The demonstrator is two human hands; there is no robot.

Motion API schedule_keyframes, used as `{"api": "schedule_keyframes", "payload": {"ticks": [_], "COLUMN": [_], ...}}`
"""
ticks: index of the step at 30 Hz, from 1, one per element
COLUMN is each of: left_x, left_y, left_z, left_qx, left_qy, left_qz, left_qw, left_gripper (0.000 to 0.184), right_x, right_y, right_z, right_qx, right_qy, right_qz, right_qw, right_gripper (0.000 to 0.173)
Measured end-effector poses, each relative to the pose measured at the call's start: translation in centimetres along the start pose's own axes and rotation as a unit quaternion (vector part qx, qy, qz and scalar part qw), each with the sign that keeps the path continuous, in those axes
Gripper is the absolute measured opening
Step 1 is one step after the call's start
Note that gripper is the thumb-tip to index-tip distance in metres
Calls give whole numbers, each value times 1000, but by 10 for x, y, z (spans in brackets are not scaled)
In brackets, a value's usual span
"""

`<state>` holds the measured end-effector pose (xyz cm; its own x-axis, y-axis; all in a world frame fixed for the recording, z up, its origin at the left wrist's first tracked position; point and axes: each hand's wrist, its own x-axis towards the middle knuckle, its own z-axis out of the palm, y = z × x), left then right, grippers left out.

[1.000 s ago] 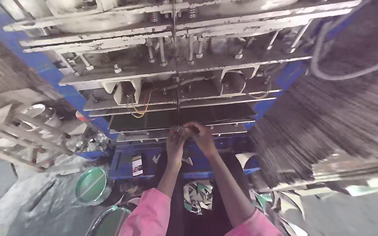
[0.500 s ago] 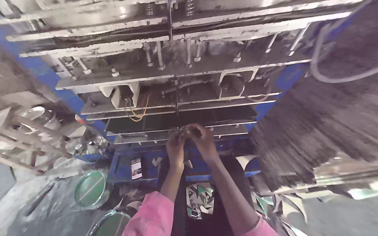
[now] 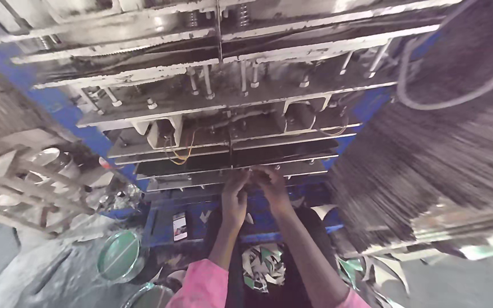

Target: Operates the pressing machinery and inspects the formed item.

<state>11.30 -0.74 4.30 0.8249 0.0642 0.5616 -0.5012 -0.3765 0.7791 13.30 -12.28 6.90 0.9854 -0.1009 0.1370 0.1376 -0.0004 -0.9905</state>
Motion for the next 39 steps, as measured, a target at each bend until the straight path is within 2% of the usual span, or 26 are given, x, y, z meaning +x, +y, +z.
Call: {"api": "schedule_keyframes", "payload": {"ticks": [7, 11, 15, 19, 25, 29, 31, 33, 36, 39], "left_x": [-3, -2, -1, 1, 0, 7, 7, 6, 5, 4], "left_y": [6, 10, 8, 8, 14, 6, 1, -2, -3, -3], "left_z": [-2, -4, -9, -11, -9, -4, -1, 0, -3, -17], "left_qx": [111, 155, 70, -42, -73, -156, -179, -173, -168, -133], "left_qy": [-18, -19, -38, -9, 47, 79, 83, 88, 122, 124], "left_qz": [-14, 0, -42, -118, -205, -198, -206, -208, -225, -213], "left_qw": [994, 988, 996, 992, 975, 964, 958, 959, 952, 960], "left_gripper": [33, 31, 33, 31, 28, 19, 20, 29, 30, 36], "right_x": [0, 0, 0, -4, -9, -5, -4, -1, -1, -4], "right_y": [10, 7, 8, 6, 7, 8, 12, 16, 18, 18], "right_z": [1, 1, 2, 7, 12, 19, 23, 29, 38, 43], "right_qx": [7, 7, 0, 14, -55, -54, -47, -36, -29, -45], "right_qy": [-6, -14, -4, 0, -4, 16, 16, 11, -11, -63], "right_qz": [-23, -7, -2, -31, -82, -145, -147, -150, -166, -188], "right_qw": [1000, 1000, 1000, 999, 995, 988, 988, 988, 986, 979], "right_gripper": [21, 21, 21, 23, 20, 19, 18, 18, 18, 22]}}
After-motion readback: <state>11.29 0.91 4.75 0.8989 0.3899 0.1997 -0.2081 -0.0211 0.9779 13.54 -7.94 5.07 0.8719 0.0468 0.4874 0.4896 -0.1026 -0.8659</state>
